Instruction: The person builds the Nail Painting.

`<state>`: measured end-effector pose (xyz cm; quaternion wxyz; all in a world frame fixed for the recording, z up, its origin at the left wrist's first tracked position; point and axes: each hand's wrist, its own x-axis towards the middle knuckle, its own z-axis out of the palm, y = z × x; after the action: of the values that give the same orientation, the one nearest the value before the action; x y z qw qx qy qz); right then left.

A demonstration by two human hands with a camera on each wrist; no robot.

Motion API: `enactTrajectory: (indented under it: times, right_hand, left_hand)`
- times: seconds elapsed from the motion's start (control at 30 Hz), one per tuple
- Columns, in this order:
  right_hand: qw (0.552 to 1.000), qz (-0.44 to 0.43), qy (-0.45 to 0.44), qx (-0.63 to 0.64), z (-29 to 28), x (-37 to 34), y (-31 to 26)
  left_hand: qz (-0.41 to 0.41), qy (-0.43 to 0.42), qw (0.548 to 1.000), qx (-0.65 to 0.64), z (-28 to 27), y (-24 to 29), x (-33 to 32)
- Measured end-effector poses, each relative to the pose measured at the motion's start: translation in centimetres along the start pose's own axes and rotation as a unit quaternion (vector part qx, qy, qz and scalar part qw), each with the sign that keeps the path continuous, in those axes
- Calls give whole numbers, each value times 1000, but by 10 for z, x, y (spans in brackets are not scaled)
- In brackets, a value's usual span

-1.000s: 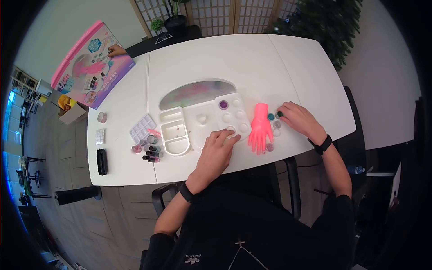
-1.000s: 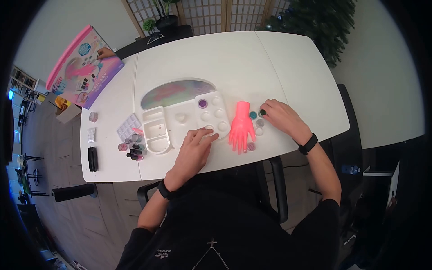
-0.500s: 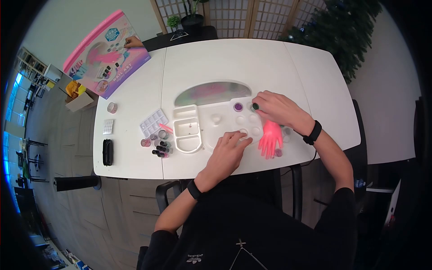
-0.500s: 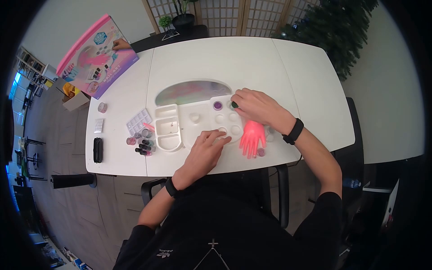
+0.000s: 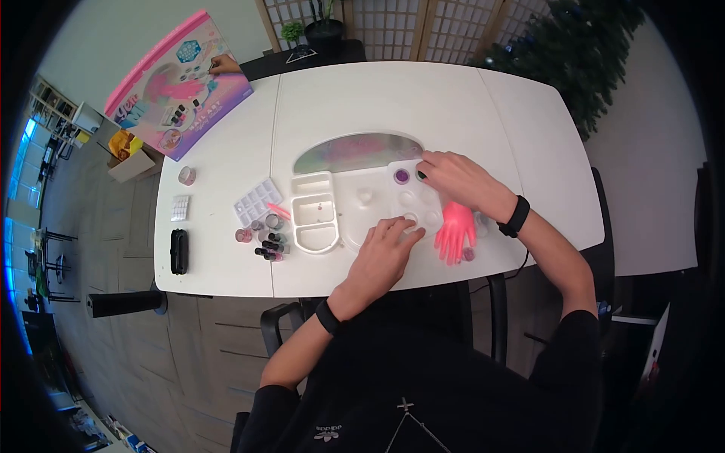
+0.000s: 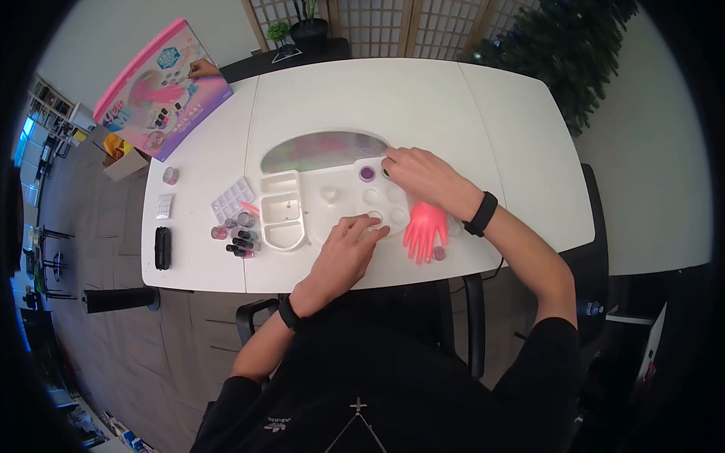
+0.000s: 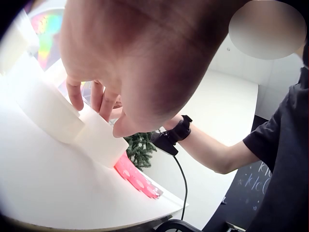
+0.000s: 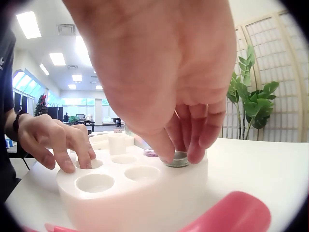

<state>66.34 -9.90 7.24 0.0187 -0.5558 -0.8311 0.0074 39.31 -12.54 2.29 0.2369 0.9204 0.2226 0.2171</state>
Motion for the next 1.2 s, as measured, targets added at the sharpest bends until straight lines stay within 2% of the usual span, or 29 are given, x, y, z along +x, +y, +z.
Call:
enactTrajectory:
  times: [0.17,0.27,0.37,0.47,0.6,0.77,0.87,1.0,1.2]
  right_hand:
    - [994,20,98,47,-20,-34,-8]
    - [991,93,-2,91,-35,-79,-15]
    - [991,51,-61,104,-20,-130,-28]
    - [988,65,-95,104,-13,-155,-52]
    - [994,64,-35,79,4,-164,-61]
    - [994,67,-43,75,2,-162,-61]
    - [997,47,0,59,-17,-149,-52]
    - [995,35,-13,91,-44,-98,-43]
    - [996,-59,23,68,-25,-19,-34]
  left_hand:
    - [0,4,1000,-2,3,-2,0]
    - [-1,6,1000,4,3,-1,0]
    - [1,11,1000,0,2,0,1]
    - [3,12,1000,4,3,-1,1]
    - [7,13,1000,1,2,0,1]
    - [-1,10,1000,-24,1,1,1]
    - [1,7,1000,-4,0,0,1]
    - [2,8,1000,-10,2,0,1]
    - [15,11,1000,-5,3,-3,0]
